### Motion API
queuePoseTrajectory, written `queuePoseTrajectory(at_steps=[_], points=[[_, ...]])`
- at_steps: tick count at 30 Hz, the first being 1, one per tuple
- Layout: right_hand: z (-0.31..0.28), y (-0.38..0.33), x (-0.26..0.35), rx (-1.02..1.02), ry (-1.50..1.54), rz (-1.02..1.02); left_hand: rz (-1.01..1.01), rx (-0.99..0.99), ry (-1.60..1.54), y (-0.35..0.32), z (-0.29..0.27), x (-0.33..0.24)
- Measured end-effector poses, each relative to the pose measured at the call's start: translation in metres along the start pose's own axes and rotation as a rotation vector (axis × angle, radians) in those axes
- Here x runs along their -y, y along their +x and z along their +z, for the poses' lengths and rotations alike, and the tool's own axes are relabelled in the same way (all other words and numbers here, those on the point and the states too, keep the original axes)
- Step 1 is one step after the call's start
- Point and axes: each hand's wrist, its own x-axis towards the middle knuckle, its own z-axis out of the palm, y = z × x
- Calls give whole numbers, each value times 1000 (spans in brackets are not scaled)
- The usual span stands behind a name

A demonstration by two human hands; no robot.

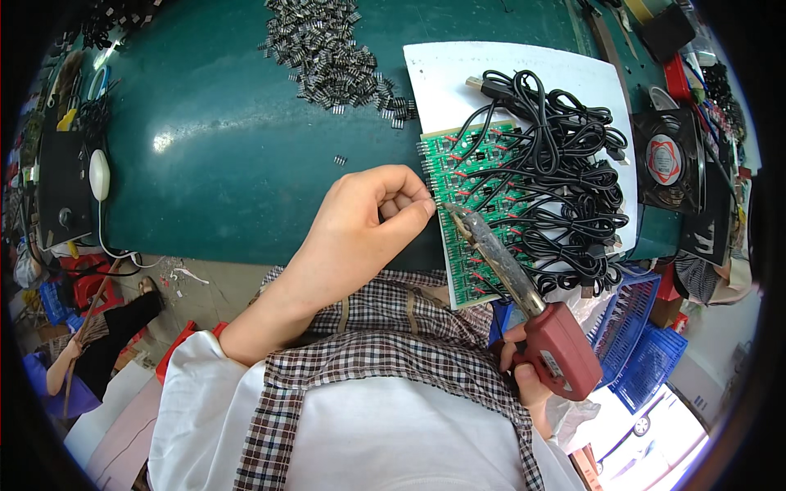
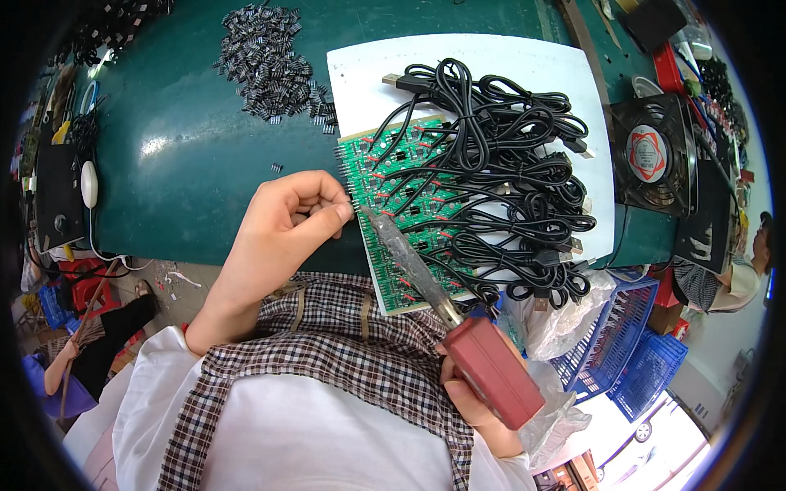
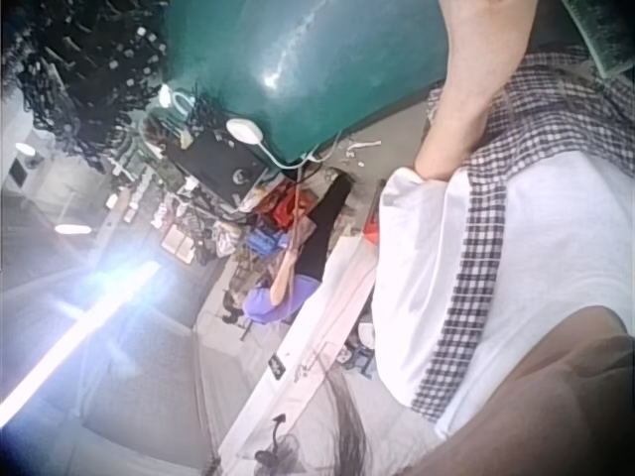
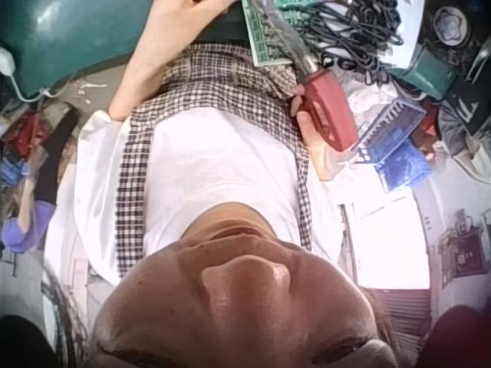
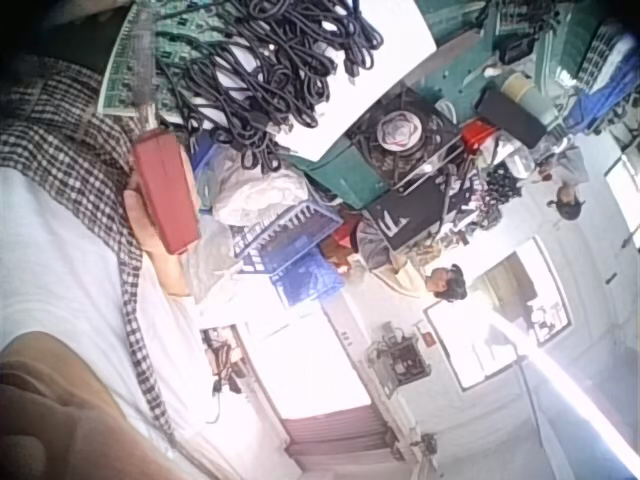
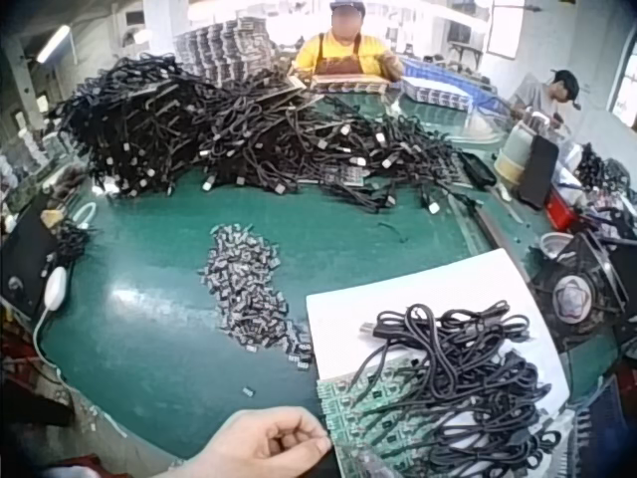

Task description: The person solders electronic components onto circuit boards connected to cables using a soldering gun and places completed boards into a crate.

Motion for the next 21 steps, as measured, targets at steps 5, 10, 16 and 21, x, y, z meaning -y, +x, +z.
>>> queuePoseTrajectory(at_steps=[5, 10, 16, 21], points=[[4, -1, -2, -41, 201, -84, -2, -3, 1, 0, 0, -1], [4, 0, -2, -9, 183, -93, -4, -17, 1, -1, 1, -4], [6, 3, 1, 16, 163, -93, 1, -2, 40, -2, 1, -5], [11, 4, 0, -124, -19, -25, -17, -2, -13, 0, 2, -1]])
